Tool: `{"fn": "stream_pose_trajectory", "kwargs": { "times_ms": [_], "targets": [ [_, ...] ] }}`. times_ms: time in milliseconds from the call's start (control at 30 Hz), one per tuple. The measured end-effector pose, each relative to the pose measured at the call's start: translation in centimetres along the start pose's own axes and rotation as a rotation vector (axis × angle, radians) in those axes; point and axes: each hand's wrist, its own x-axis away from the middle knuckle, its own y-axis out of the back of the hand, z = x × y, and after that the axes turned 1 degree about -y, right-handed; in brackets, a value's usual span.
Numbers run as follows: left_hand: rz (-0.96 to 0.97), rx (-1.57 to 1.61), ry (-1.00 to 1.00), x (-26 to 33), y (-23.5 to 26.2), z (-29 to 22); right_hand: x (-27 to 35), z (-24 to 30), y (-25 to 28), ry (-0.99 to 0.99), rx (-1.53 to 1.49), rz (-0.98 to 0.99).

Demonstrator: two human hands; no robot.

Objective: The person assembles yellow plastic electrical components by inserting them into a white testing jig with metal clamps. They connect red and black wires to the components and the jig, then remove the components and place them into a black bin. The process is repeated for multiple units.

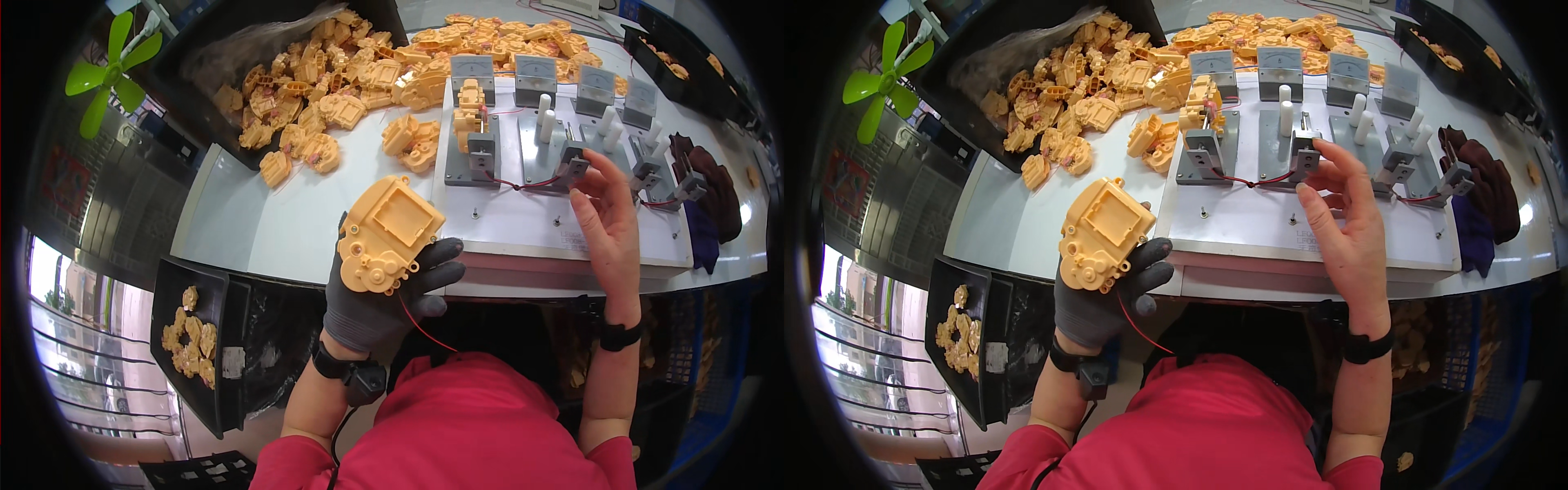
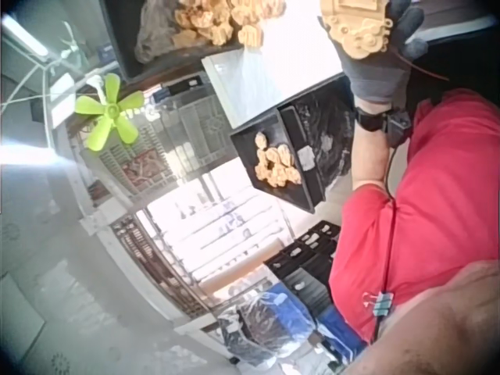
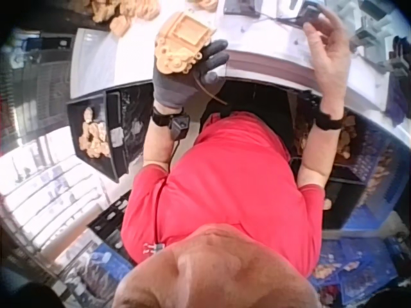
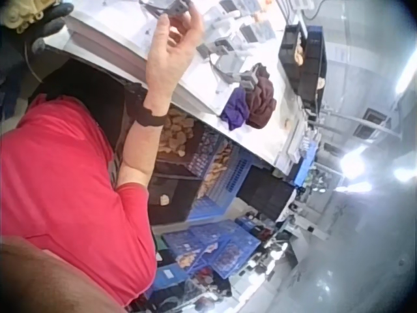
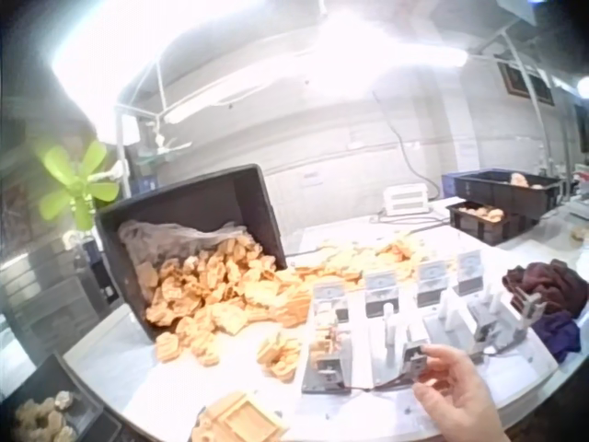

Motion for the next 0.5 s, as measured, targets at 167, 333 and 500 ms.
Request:
{"fn": "stream_pose_trajectory", "kwargs": {
  "times_ms": [167,333,500],
  "targets": [
    [0.002,-0.162,0.014,-0.2,-0.7,0.0,0.0,0.1,0.2,0.016,0.011,0.006],
    [0.063,-0.079,0.032,-0.9,-1.6,0.0,0.0,0.4,0.3,-0.009,0.009,0.020],
    [0.015,-0.355,0.107,-2.2,-4.2,-2.2,-0.2,1.0,0.5,-0.050,-0.063,0.052]
  ]
}}
